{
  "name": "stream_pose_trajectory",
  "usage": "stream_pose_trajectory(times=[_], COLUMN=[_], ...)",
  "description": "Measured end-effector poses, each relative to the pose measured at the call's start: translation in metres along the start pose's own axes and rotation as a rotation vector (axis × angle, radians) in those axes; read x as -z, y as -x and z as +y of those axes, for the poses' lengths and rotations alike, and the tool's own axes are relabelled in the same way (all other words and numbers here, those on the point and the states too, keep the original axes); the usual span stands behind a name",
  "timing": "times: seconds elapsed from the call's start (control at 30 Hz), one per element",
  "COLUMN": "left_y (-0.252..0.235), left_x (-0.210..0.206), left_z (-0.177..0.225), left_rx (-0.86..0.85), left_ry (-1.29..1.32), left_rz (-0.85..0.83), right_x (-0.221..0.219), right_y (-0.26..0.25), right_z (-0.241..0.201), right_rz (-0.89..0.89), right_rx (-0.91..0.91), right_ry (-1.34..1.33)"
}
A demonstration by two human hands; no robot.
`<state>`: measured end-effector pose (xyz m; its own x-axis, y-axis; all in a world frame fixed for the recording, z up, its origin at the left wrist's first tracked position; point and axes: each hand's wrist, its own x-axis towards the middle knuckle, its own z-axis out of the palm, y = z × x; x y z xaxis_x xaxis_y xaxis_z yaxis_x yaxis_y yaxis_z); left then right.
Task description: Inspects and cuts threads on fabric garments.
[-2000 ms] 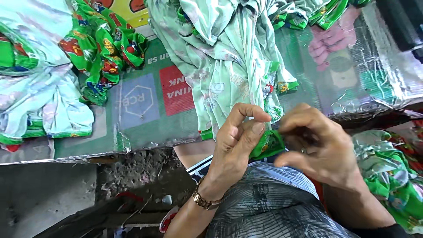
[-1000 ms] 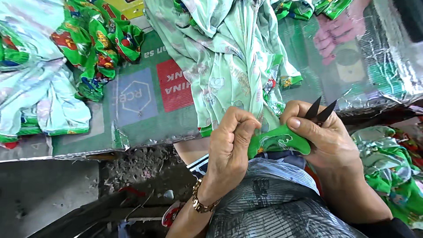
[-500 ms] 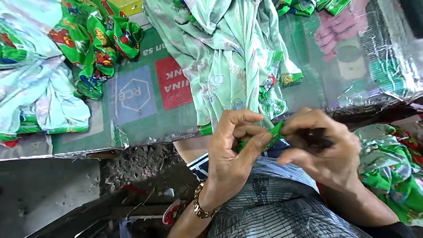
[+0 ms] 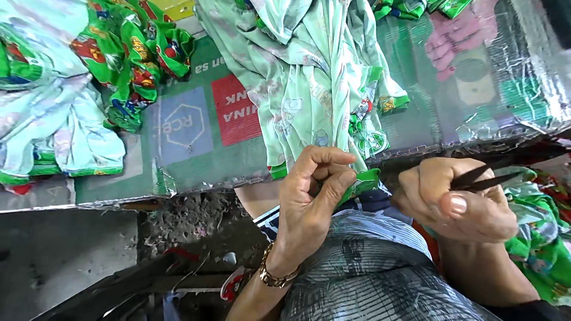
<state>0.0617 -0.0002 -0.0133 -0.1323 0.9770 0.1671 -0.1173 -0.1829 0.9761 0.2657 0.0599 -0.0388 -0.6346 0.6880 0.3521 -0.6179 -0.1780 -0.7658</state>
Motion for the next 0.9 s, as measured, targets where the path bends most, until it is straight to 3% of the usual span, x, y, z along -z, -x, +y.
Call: stream_pose_trajectory(times=[0.07, 0.17, 0.23, 0.33, 0.5, 0.67, 0.8, 0.9], left_y=[0.000, 0.001, 0.001, 0.002, 0.004, 0.004, 0.008, 0.012], left_x=[0.000, -0.001, 0.000, 0.003, 0.009, 0.010, 0.025, 0.030], left_z=[0.000, -0.001, -0.001, -0.001, -0.001, -0.001, 0.007, 0.005], left_rx=[-0.003, -0.046, -0.057, -0.057, -0.076, -0.106, -0.265, -0.455], left_ry=[0.002, 0.004, 0.001, -0.015, -0.062, -0.070, -0.514, -0.913], left_rz=[-0.009, -0.035, -0.041, -0.041, -0.009, -0.042, -0.194, -0.103], right_x=[-0.002, -0.006, -0.011, -0.011, -0.003, -0.009, -0.010, -0.013], right_y=[0.001, -0.007, -0.011, -0.011, -0.002, -0.017, -0.016, -0.011], right_z=[0.002, 0.004, 0.006, 0.006, -0.002, 0.001, 0.005, 0.004], right_rz=[0.051, 0.106, 0.114, 0.101, 0.141, 0.052, 0.101, 0.132], right_rx=[0.044, 0.142, 0.174, 0.195, 0.228, 0.120, 0.281, 0.390], right_ry=[0.143, 0.764, 0.981, 0.974, 0.569, 0.948, 1.107, 1.165])
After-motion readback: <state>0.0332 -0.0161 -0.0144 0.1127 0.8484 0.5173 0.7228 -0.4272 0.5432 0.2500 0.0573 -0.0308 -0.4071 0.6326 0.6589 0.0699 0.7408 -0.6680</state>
